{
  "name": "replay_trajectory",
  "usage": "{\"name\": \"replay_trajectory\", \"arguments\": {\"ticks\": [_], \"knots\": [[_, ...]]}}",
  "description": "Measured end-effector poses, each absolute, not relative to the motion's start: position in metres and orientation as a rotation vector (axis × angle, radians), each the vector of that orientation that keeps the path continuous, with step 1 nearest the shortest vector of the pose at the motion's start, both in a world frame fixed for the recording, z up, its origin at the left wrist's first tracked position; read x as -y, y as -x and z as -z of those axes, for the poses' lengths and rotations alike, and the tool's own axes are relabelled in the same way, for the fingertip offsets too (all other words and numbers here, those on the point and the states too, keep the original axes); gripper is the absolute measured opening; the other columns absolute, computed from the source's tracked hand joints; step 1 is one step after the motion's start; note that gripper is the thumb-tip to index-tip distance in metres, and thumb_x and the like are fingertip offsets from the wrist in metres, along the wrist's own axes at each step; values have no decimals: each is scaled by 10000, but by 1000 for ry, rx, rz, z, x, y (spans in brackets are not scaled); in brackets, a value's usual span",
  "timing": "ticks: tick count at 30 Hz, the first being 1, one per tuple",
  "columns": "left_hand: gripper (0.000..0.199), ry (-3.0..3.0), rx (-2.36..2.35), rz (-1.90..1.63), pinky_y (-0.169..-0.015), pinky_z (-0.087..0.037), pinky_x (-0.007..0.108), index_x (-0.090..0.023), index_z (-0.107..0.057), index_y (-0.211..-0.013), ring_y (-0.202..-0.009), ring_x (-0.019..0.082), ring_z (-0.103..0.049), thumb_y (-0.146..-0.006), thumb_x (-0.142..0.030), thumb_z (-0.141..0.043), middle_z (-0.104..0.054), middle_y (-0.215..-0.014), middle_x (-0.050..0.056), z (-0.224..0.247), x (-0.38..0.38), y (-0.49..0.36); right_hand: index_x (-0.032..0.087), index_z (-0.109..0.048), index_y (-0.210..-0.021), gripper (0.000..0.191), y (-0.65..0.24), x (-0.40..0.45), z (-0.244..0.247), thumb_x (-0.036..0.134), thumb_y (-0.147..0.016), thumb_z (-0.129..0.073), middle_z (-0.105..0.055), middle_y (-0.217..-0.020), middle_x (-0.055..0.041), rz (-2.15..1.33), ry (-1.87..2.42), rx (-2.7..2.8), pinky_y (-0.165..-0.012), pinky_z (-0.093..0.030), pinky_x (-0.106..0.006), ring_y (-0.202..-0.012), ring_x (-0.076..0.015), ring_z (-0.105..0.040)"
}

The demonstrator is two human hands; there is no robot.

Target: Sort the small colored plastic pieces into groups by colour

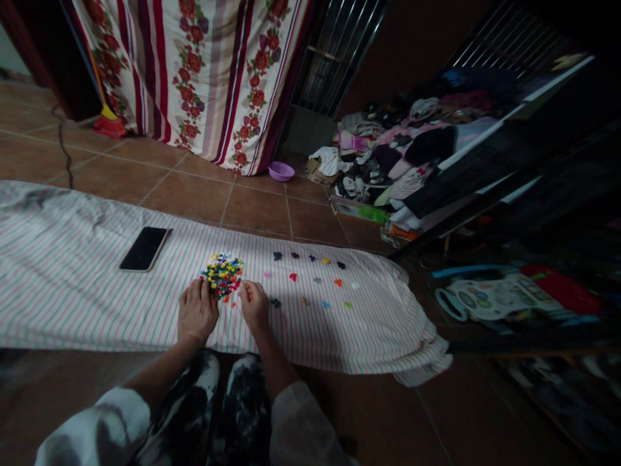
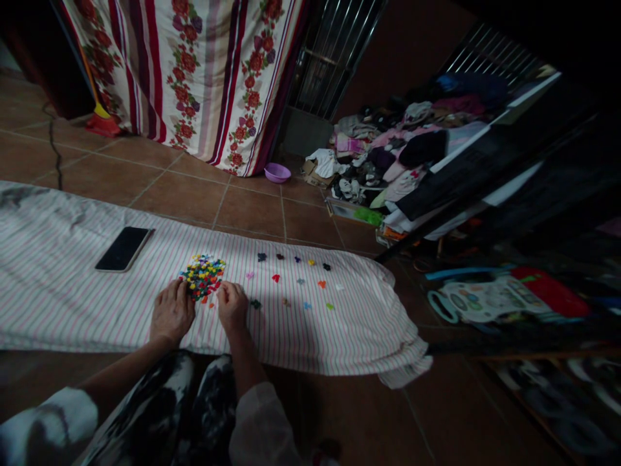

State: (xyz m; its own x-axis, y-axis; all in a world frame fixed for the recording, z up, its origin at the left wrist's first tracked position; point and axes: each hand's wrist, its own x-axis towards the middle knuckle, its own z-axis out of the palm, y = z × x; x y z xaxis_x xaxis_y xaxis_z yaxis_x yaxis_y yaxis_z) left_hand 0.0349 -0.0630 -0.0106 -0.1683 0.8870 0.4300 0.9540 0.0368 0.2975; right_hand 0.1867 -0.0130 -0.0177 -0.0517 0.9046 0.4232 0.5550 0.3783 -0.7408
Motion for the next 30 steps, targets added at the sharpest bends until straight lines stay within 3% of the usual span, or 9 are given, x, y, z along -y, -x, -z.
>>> {"name": "replay_trajectory", "arguments": {"ticks": [11,20,26,30], "knots": [[431,1920,2140,747,-993,-384,465,-21,-519,-1242,-1219,336,-496,-914,-253,-363,-547,-1300,240,8,63,-35,200,-677,-925,226,-209,30,7,302,-932,-475,-665,-889,-59,-412,1371,1686,-722,-523,-277,-814,-165,-635],[440,1924,2142,782,-1000,-385,475,-16,-516,-1241,-1230,337,-494,-905,-263,-375,-553,-1290,251,9,62,-34,178,-655,-951,308,-285,30,-1,400,-916,-444,-686,-935,-100,-256,1456,1445,-662,-524,-291,-825,-183,-638],[448,1916,2140,775,-996,-383,477,-12,-515,-1246,-1232,346,-485,-909,-269,-371,-547,-1298,250,9,62,-34,155,-649,-974,391,-330,31,4,465,-885,-428,-708,-986,-144,-245,1629,1297,-741,-521,-344,-888,-225,-660],[453,1918,2134,770,-997,-382,477,-4,-511,-1253,-1234,351,-483,-907,-266,-377,-545,-1300,254,10,62,-34,161,-647,-930,367,-342,29,6,450,-859,-431,-718,-911,-127,-226,1711,1251,-739,-504,-335,-831,-226,-662]]}}
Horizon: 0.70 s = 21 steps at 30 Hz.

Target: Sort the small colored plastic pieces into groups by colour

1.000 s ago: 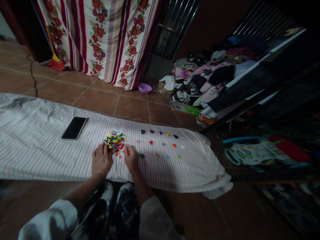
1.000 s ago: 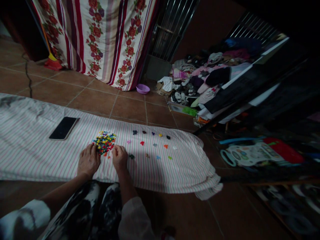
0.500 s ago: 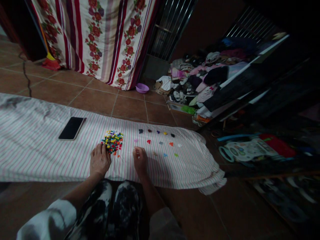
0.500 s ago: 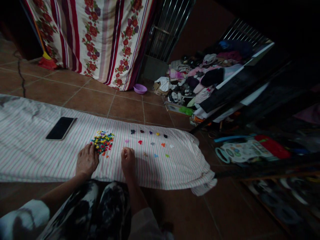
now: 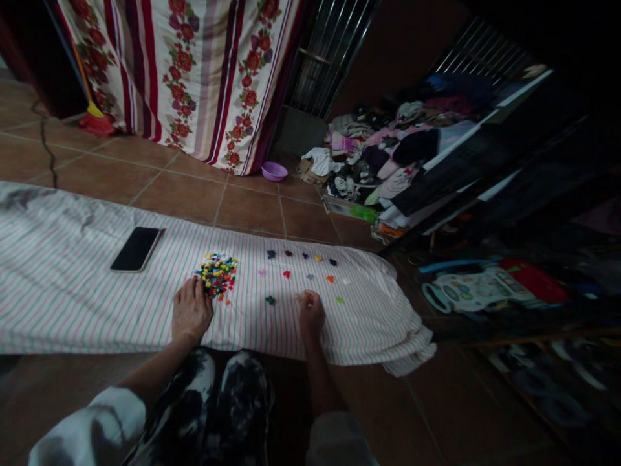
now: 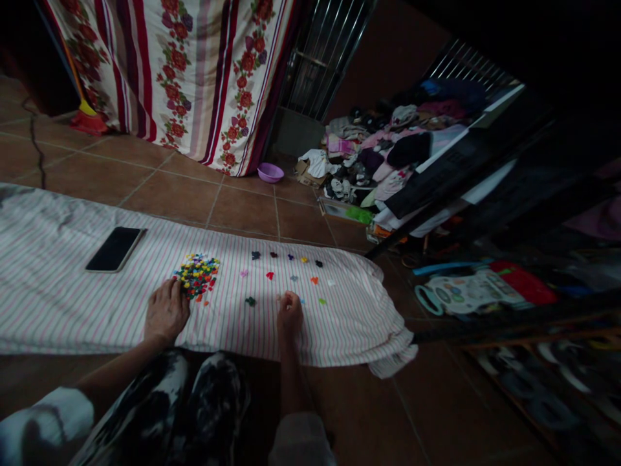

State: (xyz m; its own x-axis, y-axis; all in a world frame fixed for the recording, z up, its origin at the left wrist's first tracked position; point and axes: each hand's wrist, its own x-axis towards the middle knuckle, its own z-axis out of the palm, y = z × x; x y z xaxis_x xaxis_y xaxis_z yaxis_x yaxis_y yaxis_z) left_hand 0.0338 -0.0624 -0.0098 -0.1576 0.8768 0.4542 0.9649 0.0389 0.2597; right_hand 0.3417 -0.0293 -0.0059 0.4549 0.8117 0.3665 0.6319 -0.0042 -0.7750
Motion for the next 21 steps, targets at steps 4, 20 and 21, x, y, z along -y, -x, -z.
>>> {"name": "replay_trajectory", "arguments": {"ticks": [4,20,21], "knots": [[457,1927,2143,782,-1000,-381,483,-12,-504,-1265,-1241,346,-480,-905,-264,-378,-540,-1310,255,10,62,-33,163,-657,-906,370,-348,26,10,430,-840,-409,-722,-906,-134,-219,1761,1269,-758,-488,-335,-842,-234,-657],[436,1922,2155,763,-994,-385,484,-38,-500,-1261,-1237,341,-491,-903,-256,-381,-545,-1297,248,7,63,-34,149,-703,-878,405,-353,19,25,418,-837,-403,-721,-895,-137,-236,1749,1406,-819,-476,-364,-857,-240,-632],[438,1921,2156,764,-996,-383,485,-37,-499,-1263,-1241,341,-488,-903,-258,-380,-544,-1299,248,8,63,-34,149,-706,-871,399,-353,20,25,410,-836,-406,-721,-892,-136,-228,1739,1418,-823,-476,-366,-857,-239,-630]]}}
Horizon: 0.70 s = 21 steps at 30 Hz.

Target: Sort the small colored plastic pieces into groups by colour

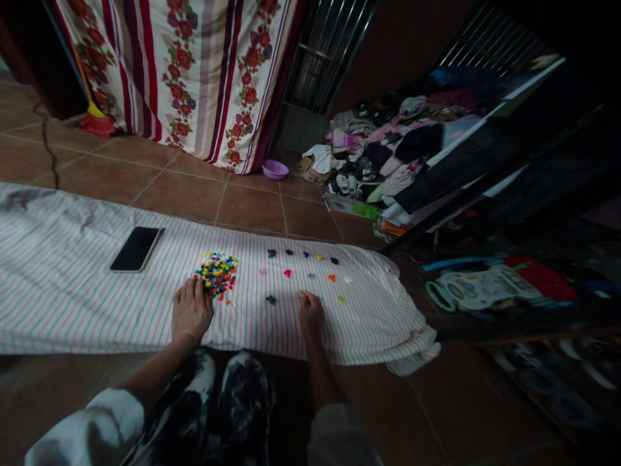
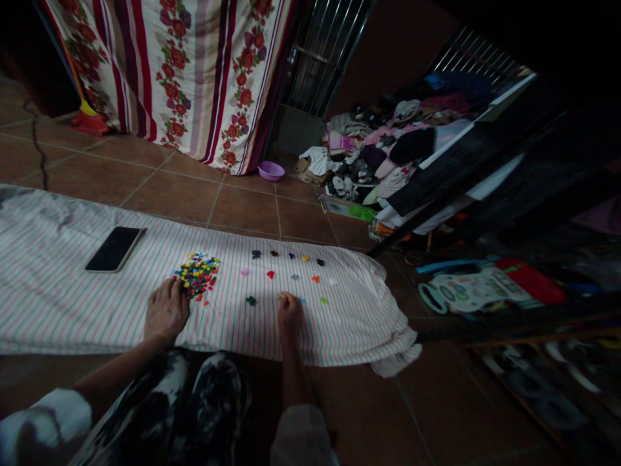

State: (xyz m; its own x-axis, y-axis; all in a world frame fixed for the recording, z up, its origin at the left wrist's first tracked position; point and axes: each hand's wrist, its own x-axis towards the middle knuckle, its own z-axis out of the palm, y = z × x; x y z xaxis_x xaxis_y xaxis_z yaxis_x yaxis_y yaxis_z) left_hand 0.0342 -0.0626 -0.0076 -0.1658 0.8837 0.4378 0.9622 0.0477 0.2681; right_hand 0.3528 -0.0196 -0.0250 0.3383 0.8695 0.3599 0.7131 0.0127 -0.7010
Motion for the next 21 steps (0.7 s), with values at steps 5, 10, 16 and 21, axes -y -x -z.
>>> {"name": "replay_trajectory", "arguments": {"ticks": [5,10,16,21], "knots": [[454,1926,2171,784,-1003,-377,489,-45,-485,-1284,-1250,339,-478,-904,-270,-376,-535,-1311,245,8,63,-34,148,-711,-881,384,-352,21,27,351,-838,-389,-718,-904,-129,-184,1696,1459,-849,-476,-377,-885,-235,-617],[475,1946,2189,847,-1009,-365,508,-48,-470,-1308,-1273,346,-454,-900,-268,-367,-521,-1320,257,9,63,-34,147,-708,-925,375,-352,22,32,274,-818,-372,-704,-956,-121,-157,1720,1476,-874,-475,-380,-919,-224,-607],[478,1956,2189,843,-1021,-355,506,-25,-481,-1292,-1276,350,-447,-898,-272,-369,-520,-1323,266,10,62,-34,156,-697,-953,371,-349,23,32,235,-810,-364,-687,-974,-112,-122,1737,1462,-879,-465,-375,-934,-221,-593],[477,1960,2191,839,-1028,-359,499,-10,-488,-1284,-1278,348,-447,-900,-265,-366,-520,-1321,270,8,63,-34,147,-683,-982,384,-348,24,31,240,-808,-354,-684,-980,-123,-118,1749,1455,-873,-464,-380,-936,-229,-594]]}}
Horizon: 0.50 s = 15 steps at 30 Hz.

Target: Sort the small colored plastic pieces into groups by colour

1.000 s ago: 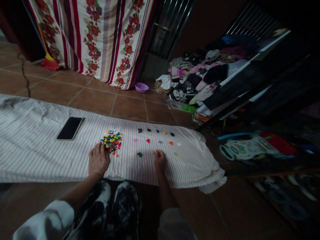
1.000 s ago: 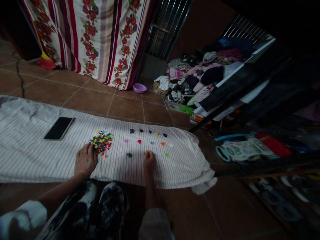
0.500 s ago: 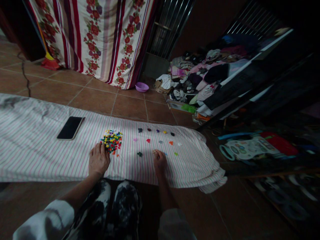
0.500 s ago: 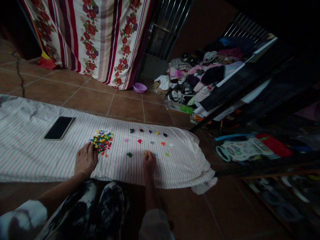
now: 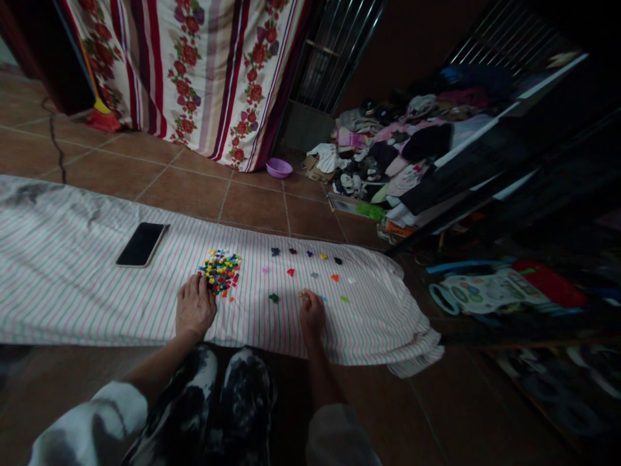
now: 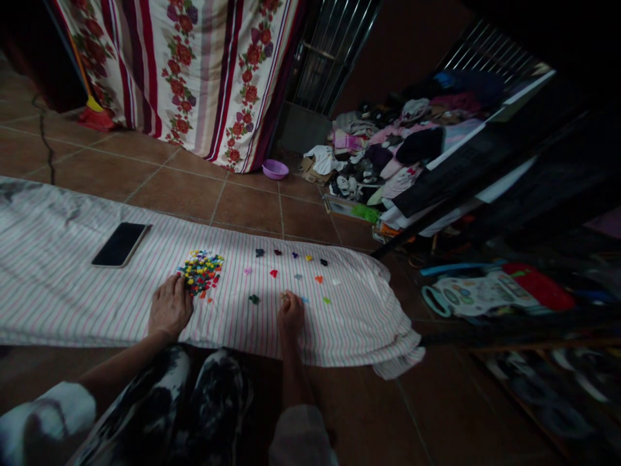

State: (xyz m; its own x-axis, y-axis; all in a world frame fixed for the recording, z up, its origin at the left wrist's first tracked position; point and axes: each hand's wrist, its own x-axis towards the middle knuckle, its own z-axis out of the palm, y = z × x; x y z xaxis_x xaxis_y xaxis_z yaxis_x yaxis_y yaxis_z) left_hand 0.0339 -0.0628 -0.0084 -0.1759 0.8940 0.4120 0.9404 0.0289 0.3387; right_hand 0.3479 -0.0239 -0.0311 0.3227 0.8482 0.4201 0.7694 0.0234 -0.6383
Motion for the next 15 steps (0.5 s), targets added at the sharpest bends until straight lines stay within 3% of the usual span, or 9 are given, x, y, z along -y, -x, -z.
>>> {"name": "replay_trajectory", "arguments": {"ticks": [15], "knots": [[457,1930,2154,938,-1049,-361,483,-25,-472,-1295,-1285,319,-470,-905,-223,-341,-551,-1298,255,13,62,-33,143,-656,-995,398,-348,25,29,316,-851,-328,-671,-981,-148,-64,1738,1396,-837,-462,-399,-923,-252,-597]]}}
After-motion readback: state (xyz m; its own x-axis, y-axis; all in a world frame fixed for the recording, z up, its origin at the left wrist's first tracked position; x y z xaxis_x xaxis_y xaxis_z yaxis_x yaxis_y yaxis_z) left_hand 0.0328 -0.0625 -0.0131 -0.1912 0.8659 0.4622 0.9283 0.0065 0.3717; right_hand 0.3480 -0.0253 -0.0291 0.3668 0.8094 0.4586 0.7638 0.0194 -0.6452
